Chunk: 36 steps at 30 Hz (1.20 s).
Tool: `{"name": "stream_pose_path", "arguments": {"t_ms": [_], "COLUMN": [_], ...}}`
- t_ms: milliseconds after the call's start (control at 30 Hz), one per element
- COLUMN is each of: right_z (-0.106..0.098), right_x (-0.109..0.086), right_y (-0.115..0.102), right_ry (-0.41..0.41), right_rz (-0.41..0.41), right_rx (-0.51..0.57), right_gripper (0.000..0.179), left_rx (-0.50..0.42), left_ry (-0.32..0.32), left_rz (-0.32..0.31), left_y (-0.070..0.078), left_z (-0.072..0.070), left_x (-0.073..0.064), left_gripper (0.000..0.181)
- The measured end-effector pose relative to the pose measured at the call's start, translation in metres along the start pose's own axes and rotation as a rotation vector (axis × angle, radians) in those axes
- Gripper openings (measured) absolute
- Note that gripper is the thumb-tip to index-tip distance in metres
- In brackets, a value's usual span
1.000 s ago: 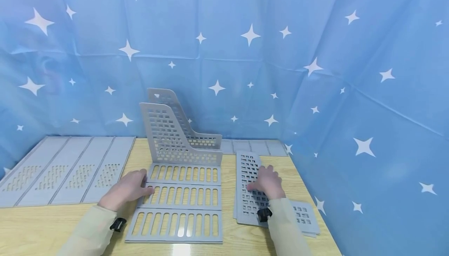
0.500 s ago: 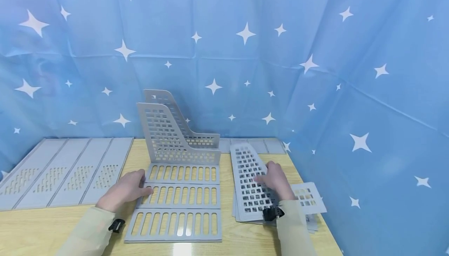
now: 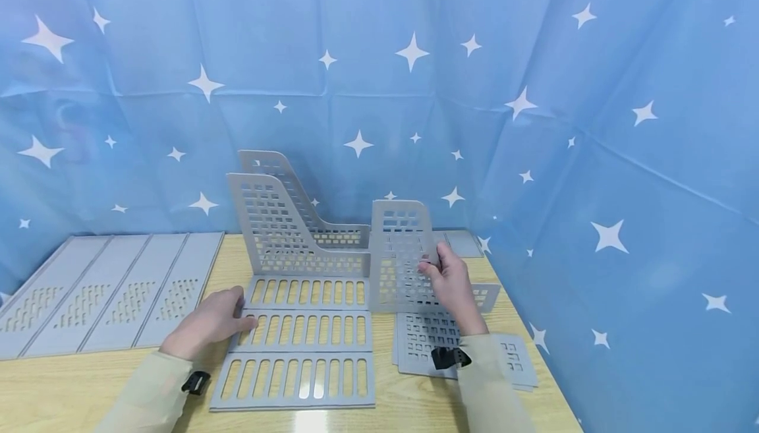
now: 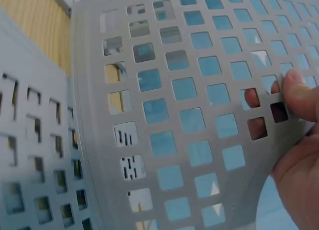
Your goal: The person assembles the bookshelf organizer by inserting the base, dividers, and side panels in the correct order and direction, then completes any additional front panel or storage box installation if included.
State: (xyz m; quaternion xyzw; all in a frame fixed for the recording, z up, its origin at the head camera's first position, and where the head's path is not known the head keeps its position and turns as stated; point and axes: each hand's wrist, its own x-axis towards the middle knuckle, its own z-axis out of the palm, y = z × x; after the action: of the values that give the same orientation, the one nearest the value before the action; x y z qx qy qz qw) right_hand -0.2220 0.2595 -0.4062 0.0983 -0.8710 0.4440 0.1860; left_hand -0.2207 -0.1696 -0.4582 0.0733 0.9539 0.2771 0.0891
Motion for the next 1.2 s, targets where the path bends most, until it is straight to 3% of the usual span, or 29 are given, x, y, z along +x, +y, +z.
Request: {"name": "stream_pose_path", "arguments": {"t_ms": [333, 567, 800, 1033, 1200], "right_z": [0.003, 0.014, 0.049, 0.092, 0.092], "right_x": [-0.006, -0.005, -0.002, 0.003, 0.005], "right_y": [0.003, -0.001, -0.014, -0.038, -0.038], "right_ry": [-0.048, -0.032, -0.023, -0.063, -0.142], "right_rz": [-0.008, -0.042, -0.057, -0.127, -0.104], "right_rx": [0.081, 0.188, 0.279, 0.309, 0.245], "right_gripper": [0.023, 0.017, 0.019, 0.014, 0.013], "left_rx": [0.021, 0.016, 0.007, 0.018, 0.014], "left_ry": [-0.034, -0.039, -0.036, -0.035, -0.038], "left_rz": [-0.042, -0.051, -0.025, -0.051, -0.069], "left_y": [0.002, 0.005, 0.005, 0.005, 0.004], "left_z": [-0.001, -0.002, 0.0, 0.001, 0.002], "left_x": [0.0, -0.002, -0.003, -0.001, 0.0], "left_gripper": [0.035, 0.031, 0.033, 0.034, 0.037]}}
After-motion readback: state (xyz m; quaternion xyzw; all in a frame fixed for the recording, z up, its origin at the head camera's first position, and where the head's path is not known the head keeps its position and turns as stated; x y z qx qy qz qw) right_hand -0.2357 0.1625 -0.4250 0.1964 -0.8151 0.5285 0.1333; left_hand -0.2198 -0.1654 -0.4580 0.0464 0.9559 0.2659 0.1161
